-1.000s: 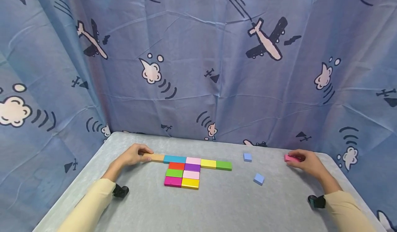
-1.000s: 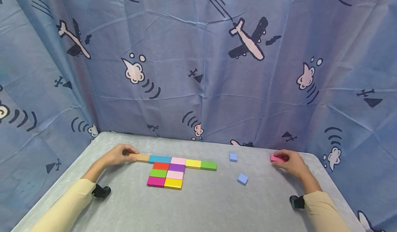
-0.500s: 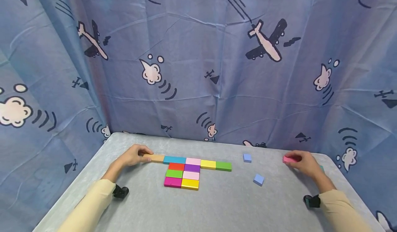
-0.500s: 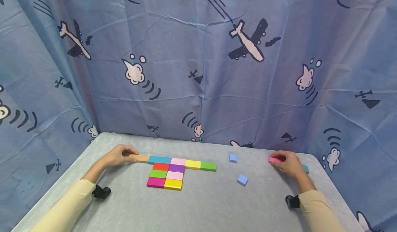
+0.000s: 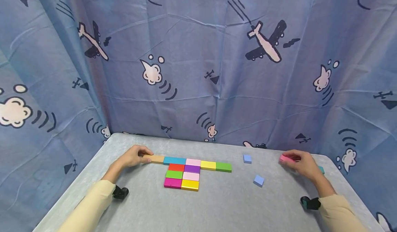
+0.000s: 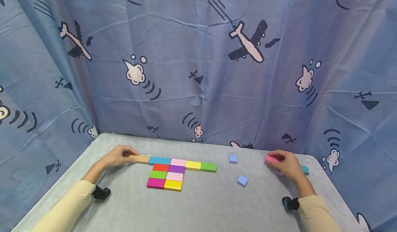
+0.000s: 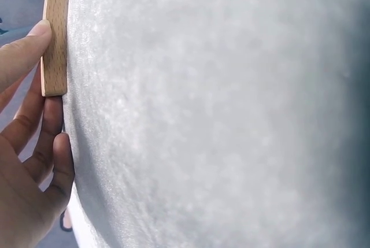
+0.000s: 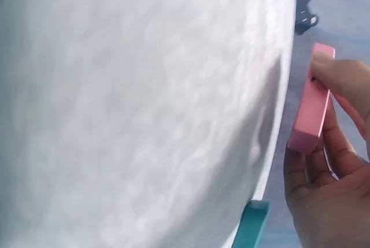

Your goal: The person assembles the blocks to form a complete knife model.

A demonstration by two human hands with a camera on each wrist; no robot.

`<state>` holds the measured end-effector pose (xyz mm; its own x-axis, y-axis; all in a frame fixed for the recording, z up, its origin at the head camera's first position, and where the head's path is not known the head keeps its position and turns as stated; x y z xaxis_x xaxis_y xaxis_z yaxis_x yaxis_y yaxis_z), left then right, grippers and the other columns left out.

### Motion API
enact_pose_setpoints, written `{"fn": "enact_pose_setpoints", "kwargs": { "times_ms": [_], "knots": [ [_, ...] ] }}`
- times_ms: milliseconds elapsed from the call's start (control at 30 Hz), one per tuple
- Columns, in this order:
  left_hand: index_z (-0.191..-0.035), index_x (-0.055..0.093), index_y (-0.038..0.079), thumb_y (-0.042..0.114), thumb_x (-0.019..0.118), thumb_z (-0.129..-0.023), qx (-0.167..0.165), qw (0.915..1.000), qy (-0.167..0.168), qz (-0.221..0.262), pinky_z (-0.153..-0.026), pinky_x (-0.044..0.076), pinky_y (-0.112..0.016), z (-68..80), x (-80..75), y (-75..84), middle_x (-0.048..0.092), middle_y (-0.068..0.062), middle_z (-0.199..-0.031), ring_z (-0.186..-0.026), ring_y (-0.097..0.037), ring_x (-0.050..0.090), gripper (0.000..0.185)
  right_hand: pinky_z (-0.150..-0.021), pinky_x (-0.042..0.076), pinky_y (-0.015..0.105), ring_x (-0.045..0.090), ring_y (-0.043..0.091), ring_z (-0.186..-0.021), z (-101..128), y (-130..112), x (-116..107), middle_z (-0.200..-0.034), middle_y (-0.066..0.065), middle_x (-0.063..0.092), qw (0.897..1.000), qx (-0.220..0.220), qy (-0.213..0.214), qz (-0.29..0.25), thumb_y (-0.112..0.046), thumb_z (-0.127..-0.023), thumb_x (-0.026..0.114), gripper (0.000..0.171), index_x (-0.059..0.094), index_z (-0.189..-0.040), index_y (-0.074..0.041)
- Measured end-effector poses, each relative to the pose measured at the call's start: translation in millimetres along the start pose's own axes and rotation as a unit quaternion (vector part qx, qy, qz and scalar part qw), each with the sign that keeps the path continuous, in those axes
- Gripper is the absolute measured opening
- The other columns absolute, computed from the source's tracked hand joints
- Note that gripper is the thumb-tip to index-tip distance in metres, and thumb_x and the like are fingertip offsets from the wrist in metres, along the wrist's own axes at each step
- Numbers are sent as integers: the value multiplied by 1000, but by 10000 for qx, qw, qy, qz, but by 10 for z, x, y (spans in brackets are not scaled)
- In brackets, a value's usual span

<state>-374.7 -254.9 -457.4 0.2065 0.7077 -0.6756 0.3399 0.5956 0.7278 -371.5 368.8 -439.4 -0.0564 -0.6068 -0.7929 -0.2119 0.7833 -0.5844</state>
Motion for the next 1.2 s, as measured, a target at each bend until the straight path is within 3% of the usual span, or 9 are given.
{"fn": "enact_pose_setpoints", "kwargs": {
  "times_ms": [200, 467, 767, 1200],
  "knots": [
    [-96, 70, 2, 5, 76, -77, 13, 10000, -21, -6, -71, 46, -30, 0, 10, 3, 66, -6, -90, -80, -20, 57, 20, -67, 48, 26, 52, 28, -92, 50, -178, 18, -110, 17, 59, 9987, -140, -39, -497, -26, -84, 71, 43, 61, -119, -2],
    [-96, 70, 2, 5, 76, -77, -1, 10000, -20, -34, -71, 46, -30, 14, 9, 14, 67, -6, -90, -80, -19, 57, 20, -68, 50, 28, 54, 29, -94, 91, -409, 122, -111, 15, 60, 9943, -296, -202, -1002, -25, -84, 72, 42, 61, -119, -4],
    [-96, 70, 2, 7, 76, -78, 121, 9999, -26, -111, -72, 47, -31, 19, 8, 56, 67, -6, -90, -80, -19, 58, 19, -72, 48, 24, 58, 24, -92, 117, -638, 255, -107, 10, 63, 9916, -670, -281, -1068, -24, -82, 74, 37, 65, -112, -6],
    [-94, 70, 4, 4, 76, -77, -30, 9993, 6, -361, -76, 47, -39, -11, -2, 80, 66, -3, -89, -81, -20, 58, 18, -74, 50, 31, 60, 23, -86, 122, -1007, 505, -100, 2, 65, 9824, -1249, -583, -1264, -20, -81, 75, 27, 68, -104, -8]
  ]
}}
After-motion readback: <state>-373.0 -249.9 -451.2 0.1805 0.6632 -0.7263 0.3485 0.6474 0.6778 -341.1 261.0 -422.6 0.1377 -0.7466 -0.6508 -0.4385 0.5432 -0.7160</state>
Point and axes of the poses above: each hand's wrist, its own z-axis away from the middle knuckle, its own x-axis out of the palm, y = z × x, the point moved 8 cm from there along -z, towards the middle knuckle
